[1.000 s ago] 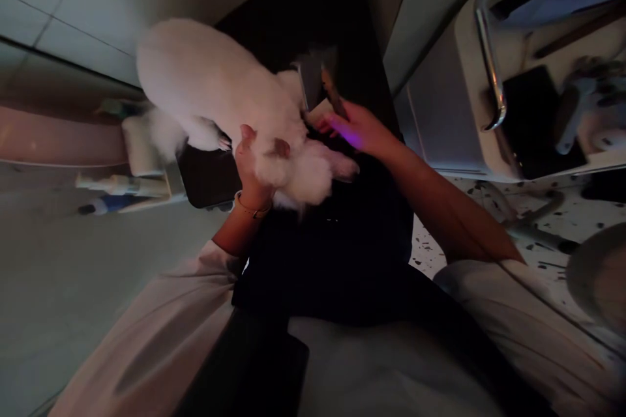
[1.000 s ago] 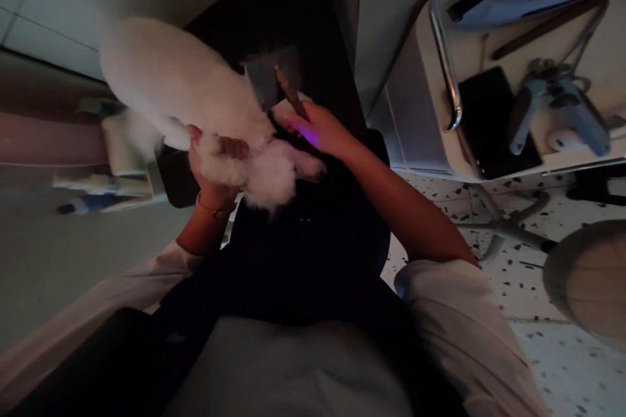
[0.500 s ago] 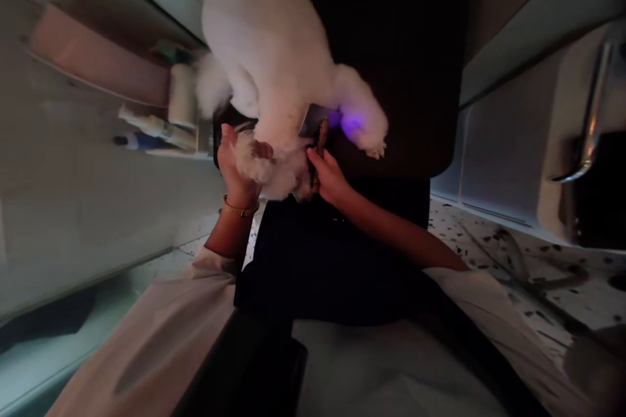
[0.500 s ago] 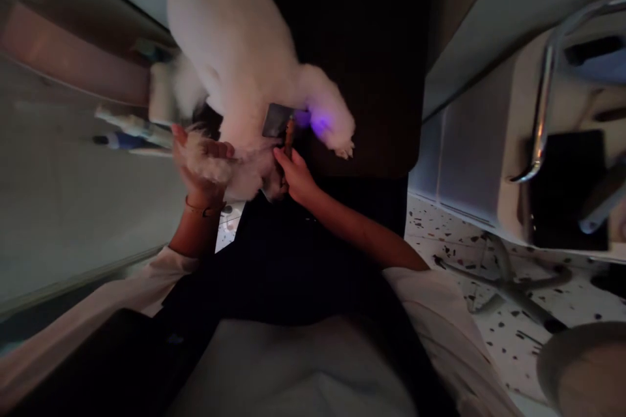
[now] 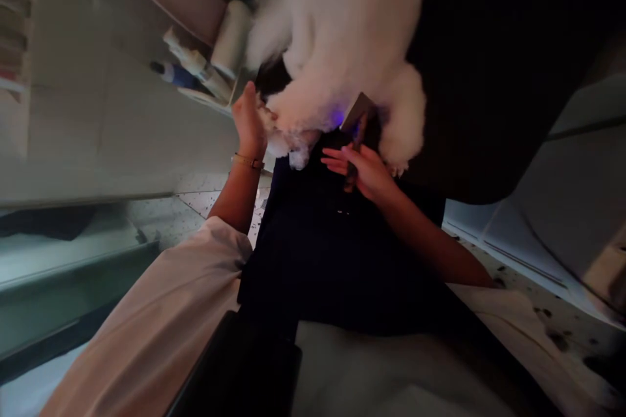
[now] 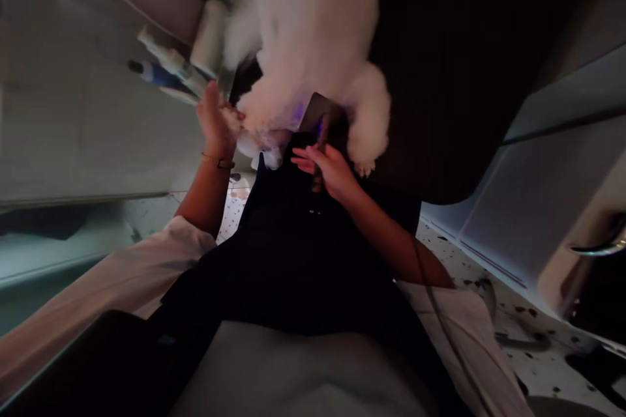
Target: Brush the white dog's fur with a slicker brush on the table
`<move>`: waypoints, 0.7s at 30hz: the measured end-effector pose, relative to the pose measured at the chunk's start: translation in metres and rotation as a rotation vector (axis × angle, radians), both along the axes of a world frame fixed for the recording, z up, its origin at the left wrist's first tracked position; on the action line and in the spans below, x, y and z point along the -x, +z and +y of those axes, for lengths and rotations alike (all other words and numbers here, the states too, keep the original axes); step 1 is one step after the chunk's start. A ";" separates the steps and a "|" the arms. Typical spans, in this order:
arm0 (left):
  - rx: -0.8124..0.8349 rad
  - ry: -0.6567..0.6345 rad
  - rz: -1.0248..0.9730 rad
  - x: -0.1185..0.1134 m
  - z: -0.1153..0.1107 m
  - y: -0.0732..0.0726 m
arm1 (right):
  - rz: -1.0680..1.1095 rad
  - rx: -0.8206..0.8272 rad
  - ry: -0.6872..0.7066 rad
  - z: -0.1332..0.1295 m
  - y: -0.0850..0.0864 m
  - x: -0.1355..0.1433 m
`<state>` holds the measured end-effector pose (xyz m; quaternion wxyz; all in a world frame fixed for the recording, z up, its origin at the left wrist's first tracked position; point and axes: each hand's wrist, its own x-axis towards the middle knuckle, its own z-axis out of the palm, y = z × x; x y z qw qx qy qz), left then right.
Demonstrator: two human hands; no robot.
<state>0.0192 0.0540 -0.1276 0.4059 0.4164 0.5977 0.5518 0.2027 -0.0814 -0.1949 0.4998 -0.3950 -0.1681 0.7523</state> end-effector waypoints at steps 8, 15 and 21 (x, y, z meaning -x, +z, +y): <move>0.008 -0.148 0.029 0.004 0.005 -0.022 | -1.004 -0.298 0.218 -0.016 0.028 -0.114; -0.113 -0.250 0.182 -0.007 -0.003 -0.017 | -1.544 -0.709 0.643 0.058 0.059 -0.094; -0.085 -0.045 0.065 0.010 0.024 -0.033 | -1.639 -0.694 0.580 0.112 0.042 -0.059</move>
